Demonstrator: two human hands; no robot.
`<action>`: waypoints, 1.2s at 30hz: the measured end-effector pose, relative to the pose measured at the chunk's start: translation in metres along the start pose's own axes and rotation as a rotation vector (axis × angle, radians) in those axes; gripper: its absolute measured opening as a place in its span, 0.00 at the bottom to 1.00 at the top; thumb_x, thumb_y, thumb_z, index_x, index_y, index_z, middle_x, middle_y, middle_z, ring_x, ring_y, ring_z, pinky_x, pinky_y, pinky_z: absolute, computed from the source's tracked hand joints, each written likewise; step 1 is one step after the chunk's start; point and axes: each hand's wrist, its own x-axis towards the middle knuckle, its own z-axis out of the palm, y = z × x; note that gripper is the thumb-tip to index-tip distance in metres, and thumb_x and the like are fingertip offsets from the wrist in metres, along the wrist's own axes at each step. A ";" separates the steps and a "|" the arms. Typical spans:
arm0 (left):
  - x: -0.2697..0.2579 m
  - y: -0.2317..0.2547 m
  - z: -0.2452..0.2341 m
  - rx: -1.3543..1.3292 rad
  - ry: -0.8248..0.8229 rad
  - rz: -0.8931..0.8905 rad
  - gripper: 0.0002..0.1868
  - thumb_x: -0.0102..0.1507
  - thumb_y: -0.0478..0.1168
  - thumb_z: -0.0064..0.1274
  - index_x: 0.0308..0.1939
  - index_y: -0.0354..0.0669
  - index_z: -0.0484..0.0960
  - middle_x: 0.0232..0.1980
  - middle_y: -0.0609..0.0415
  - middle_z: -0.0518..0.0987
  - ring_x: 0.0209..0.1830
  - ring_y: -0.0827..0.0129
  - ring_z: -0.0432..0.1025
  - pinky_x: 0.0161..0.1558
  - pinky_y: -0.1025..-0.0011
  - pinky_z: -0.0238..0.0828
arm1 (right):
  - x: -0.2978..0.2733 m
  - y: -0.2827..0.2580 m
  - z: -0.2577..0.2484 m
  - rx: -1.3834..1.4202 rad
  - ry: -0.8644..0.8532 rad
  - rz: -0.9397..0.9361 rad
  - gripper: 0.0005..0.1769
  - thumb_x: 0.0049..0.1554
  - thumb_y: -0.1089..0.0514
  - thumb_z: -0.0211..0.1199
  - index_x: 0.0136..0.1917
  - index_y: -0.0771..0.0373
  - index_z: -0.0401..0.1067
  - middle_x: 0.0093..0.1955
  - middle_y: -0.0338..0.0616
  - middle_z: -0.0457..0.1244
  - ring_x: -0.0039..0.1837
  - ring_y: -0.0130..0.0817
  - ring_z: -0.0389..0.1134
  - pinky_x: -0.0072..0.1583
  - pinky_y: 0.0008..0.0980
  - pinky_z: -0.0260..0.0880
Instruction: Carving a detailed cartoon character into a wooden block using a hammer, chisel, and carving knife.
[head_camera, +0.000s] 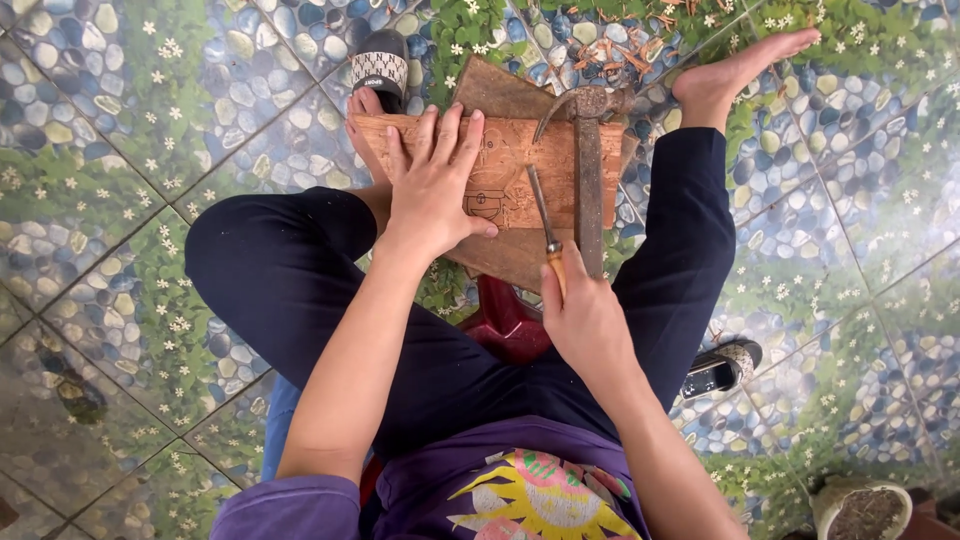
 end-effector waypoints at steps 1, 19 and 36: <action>-0.001 0.001 -0.002 -0.076 -0.015 -0.030 0.76 0.41 0.60 0.77 0.83 0.50 0.43 0.85 0.46 0.41 0.84 0.47 0.32 0.73 0.31 0.13 | -0.005 0.000 -0.004 -0.018 -0.018 0.040 0.23 0.65 0.52 0.54 0.68 0.64 0.70 0.37 0.66 0.70 0.41 0.66 0.73 0.39 0.57 0.75; -0.003 -0.003 -0.013 0.132 -0.098 0.053 0.74 0.50 0.74 0.66 0.81 0.46 0.33 0.84 0.47 0.32 0.83 0.46 0.28 0.68 0.23 0.21 | -0.015 0.015 -0.012 -0.101 -0.135 -0.040 0.29 0.63 0.48 0.54 0.72 0.66 0.66 0.36 0.66 0.70 0.37 0.70 0.70 0.41 0.65 0.67; 0.002 -0.001 -0.016 0.136 -0.096 0.050 0.74 0.50 0.74 0.67 0.81 0.47 0.34 0.84 0.46 0.36 0.83 0.45 0.30 0.68 0.23 0.22 | 0.002 0.031 -0.050 -0.662 -0.093 -0.308 0.22 0.65 0.46 0.52 0.69 0.55 0.65 0.22 0.38 0.61 0.25 0.46 0.67 0.26 0.43 0.63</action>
